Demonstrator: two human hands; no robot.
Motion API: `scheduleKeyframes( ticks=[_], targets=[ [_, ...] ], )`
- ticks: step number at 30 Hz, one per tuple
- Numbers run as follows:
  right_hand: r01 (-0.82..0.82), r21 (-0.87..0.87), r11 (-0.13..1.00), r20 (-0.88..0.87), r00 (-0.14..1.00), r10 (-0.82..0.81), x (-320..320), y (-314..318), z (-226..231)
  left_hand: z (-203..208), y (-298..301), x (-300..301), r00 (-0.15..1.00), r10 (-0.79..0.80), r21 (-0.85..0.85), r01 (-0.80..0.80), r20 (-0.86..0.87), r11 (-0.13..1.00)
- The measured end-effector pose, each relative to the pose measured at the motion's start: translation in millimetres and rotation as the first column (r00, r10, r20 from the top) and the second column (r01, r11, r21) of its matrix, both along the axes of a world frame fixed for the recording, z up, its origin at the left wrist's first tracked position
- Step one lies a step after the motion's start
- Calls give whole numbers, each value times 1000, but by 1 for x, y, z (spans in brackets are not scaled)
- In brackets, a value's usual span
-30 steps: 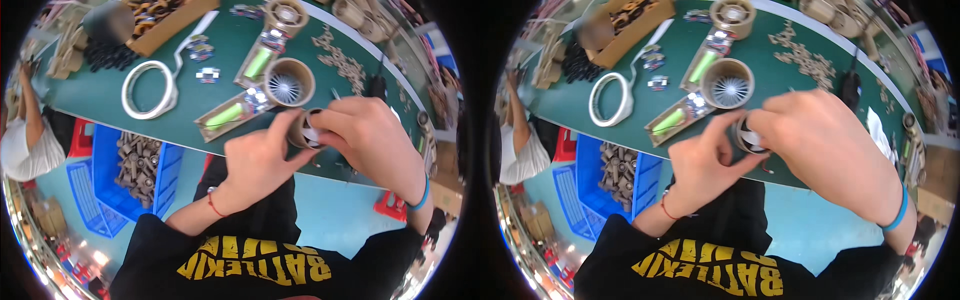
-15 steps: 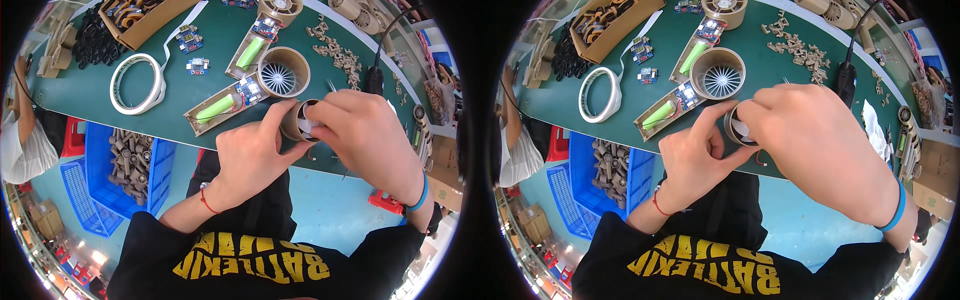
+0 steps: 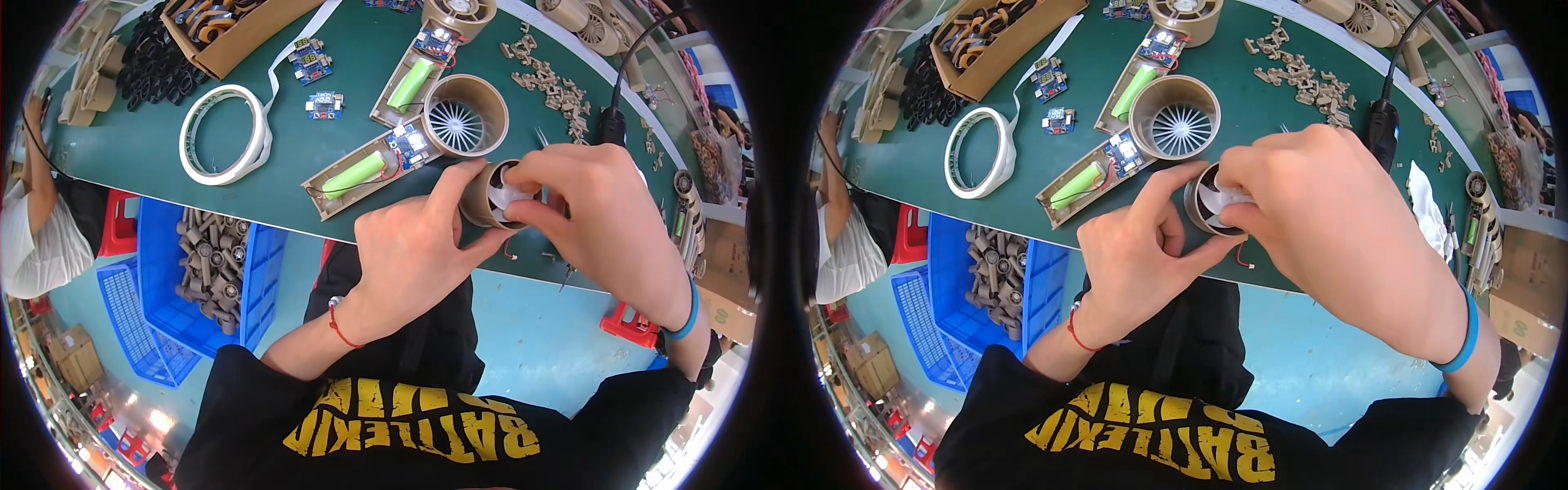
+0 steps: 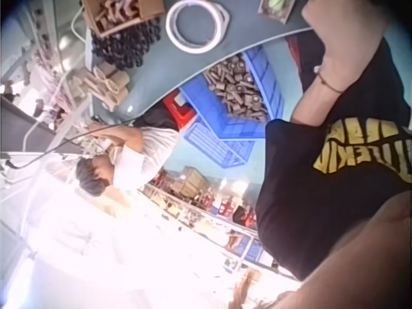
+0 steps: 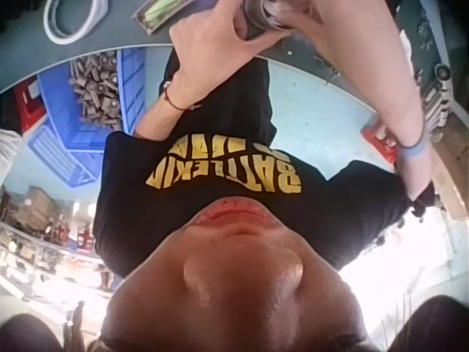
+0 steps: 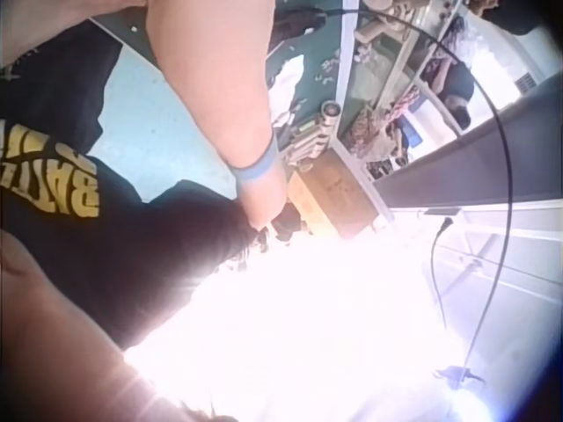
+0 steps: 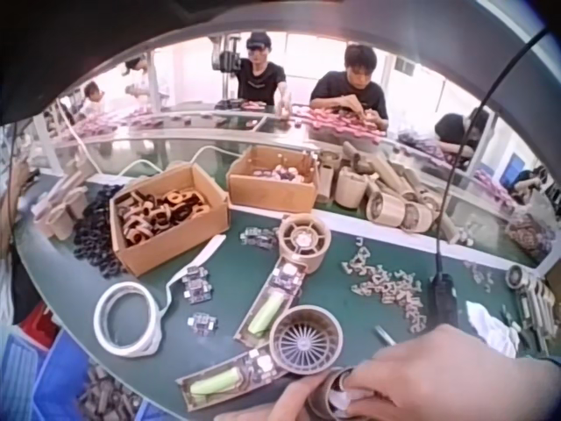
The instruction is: Assembling the components of small portable hand-held fans on an industrial production line.
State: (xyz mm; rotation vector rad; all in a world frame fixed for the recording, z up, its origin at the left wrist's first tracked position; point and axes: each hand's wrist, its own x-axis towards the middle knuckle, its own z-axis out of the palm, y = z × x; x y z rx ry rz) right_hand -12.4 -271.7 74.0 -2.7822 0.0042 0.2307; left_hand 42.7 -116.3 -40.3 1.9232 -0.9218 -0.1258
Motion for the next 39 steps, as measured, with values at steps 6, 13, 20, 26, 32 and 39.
scheduleKeyframes(
  ticks=[6, 13, 20, 26, 32, 39],
  targets=[
    [-229, -172, 958, 92, 965, 247, 1, -2, 0, 1, 1, -1, 1000, -2, -9, 2, -10, 1000],
    [-1, -84, 996, 25, 1000, 3, -5, 5, -1, 1, 2, -2, 999, -14, -12, 13, -36, 1000],
    [-80, -81, 993, 57, 995, 85, -2, -1, -1, 2, -2, 0, 1000, -10, -10, 10, -25, 1000],
    [-188, -110, 976, 62, 979, 195, 6, 3, 3, 2, 4, 3, 999, 47, 30, -47, 9, 998],
    [67, -26, 997, 132, 989, -63, -12, 19, -3, 4, 7, -5, 1000, -3, 19, 3, 26, 1000],
    [-19, -134, 991, 268, 962, 55, -12, 24, -2, -1, 6, -4, 998, 24, -6, -24, 55, 1000]
  ],
)
